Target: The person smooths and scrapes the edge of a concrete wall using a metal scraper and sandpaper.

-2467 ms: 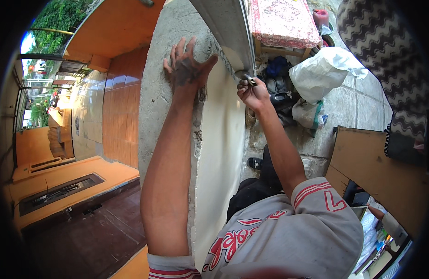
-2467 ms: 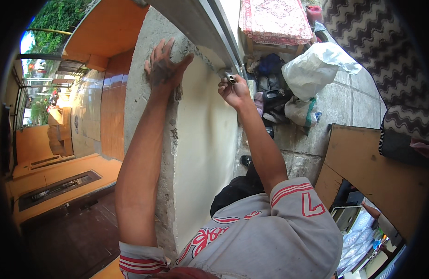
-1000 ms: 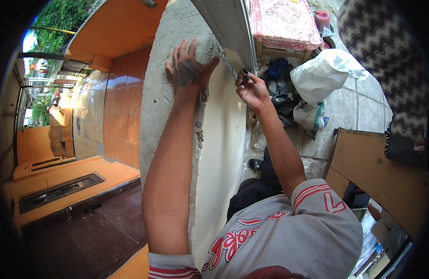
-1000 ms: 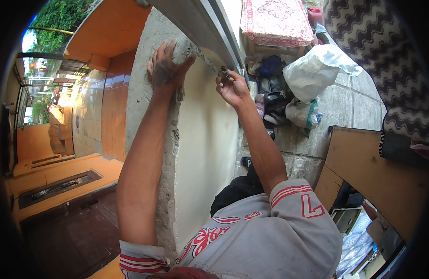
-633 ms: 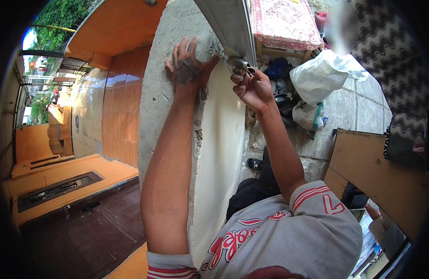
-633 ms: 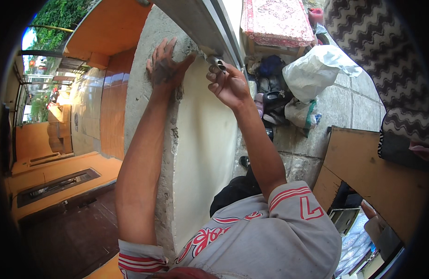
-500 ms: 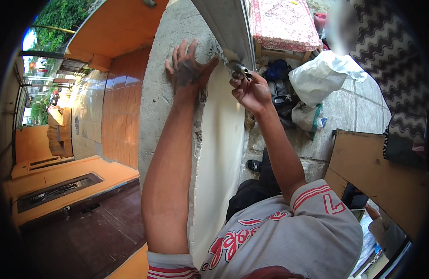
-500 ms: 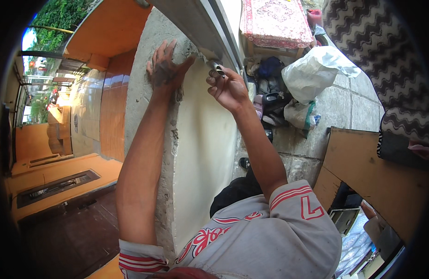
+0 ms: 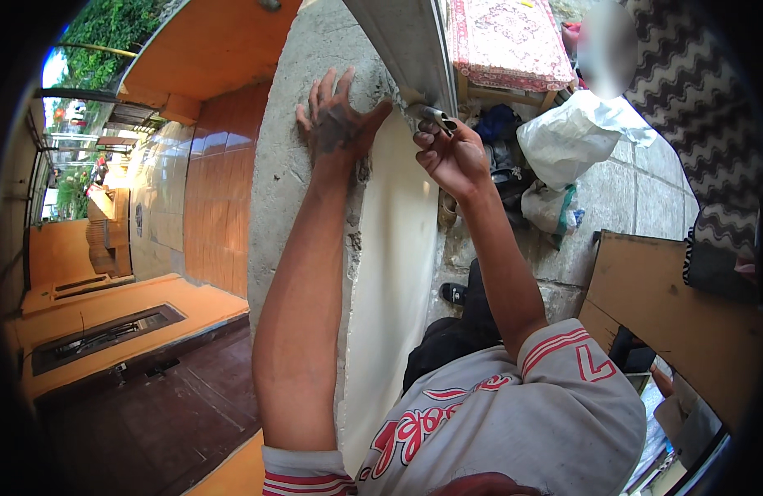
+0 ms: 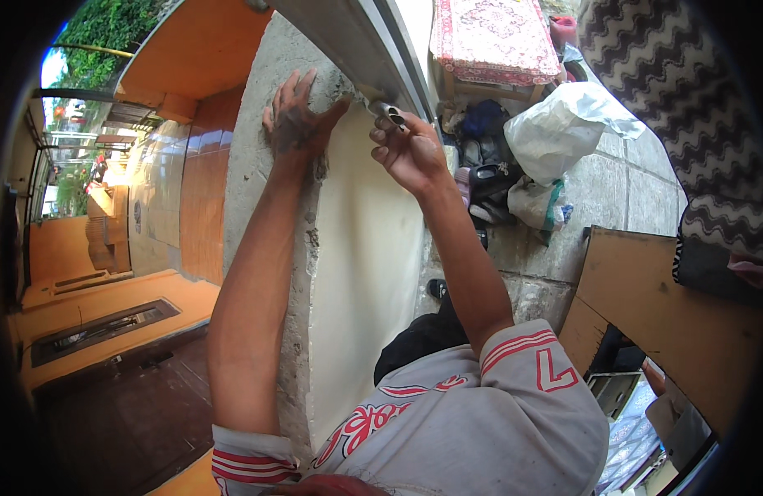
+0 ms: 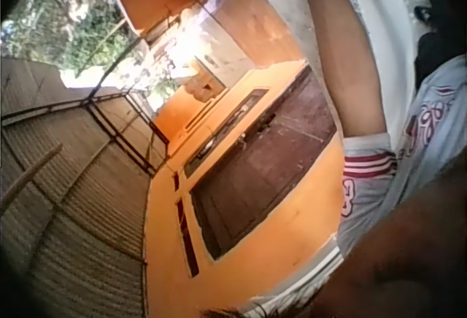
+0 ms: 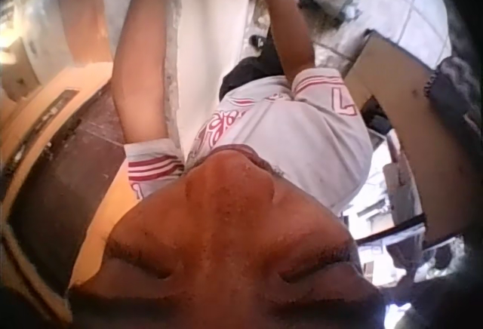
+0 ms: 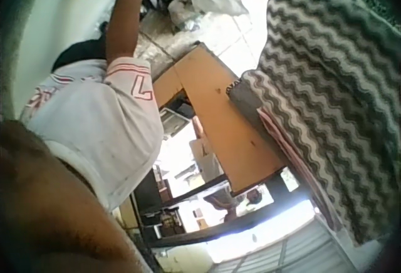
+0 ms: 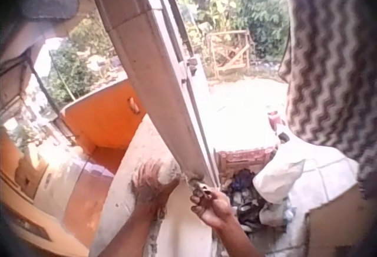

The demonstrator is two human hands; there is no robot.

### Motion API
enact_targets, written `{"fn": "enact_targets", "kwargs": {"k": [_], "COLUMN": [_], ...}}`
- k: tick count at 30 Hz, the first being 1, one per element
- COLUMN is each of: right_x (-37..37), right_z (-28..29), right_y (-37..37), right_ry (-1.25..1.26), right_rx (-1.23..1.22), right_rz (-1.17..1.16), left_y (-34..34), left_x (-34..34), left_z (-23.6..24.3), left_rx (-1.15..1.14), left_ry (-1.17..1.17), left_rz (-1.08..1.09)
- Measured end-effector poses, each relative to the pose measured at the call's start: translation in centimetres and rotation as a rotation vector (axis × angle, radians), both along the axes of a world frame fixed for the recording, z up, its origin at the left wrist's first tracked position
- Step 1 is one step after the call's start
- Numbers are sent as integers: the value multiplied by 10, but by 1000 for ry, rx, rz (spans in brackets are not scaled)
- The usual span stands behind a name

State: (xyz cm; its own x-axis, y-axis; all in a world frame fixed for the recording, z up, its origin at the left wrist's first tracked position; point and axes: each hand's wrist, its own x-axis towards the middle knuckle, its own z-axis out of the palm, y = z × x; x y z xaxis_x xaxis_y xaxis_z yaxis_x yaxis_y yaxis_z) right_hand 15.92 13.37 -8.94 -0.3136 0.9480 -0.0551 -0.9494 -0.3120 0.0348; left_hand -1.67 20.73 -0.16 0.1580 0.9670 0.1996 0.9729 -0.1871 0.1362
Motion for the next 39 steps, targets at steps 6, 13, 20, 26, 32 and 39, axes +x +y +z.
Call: {"fn": "enact_targets", "kwargs": {"k": [6,13,20,26,32,39], "right_x": [4,-6,-18,-9,-12,-19], "right_z": [-86,-86,-165,-193,-137,-55], "right_y": [25,20,9,38,60,57], "right_ry": [-60,-183,-192,-200,-229,-136], "right_rx": [-114,-207,-450,-578,-512,-490], "right_rz": [10,80,95,37,-50,-112], "left_y": [2,1,1,5,4,-1], "left_x": [15,1,0,14,14,7], "left_z": [-2,-2,-1,-2,-3,0], "left_rx": [-7,1,-1,16,17,13], "left_ry": [2,21,28,4,-12,-26], "left_rz": [-22,6,6,-24,-25,-17]}}
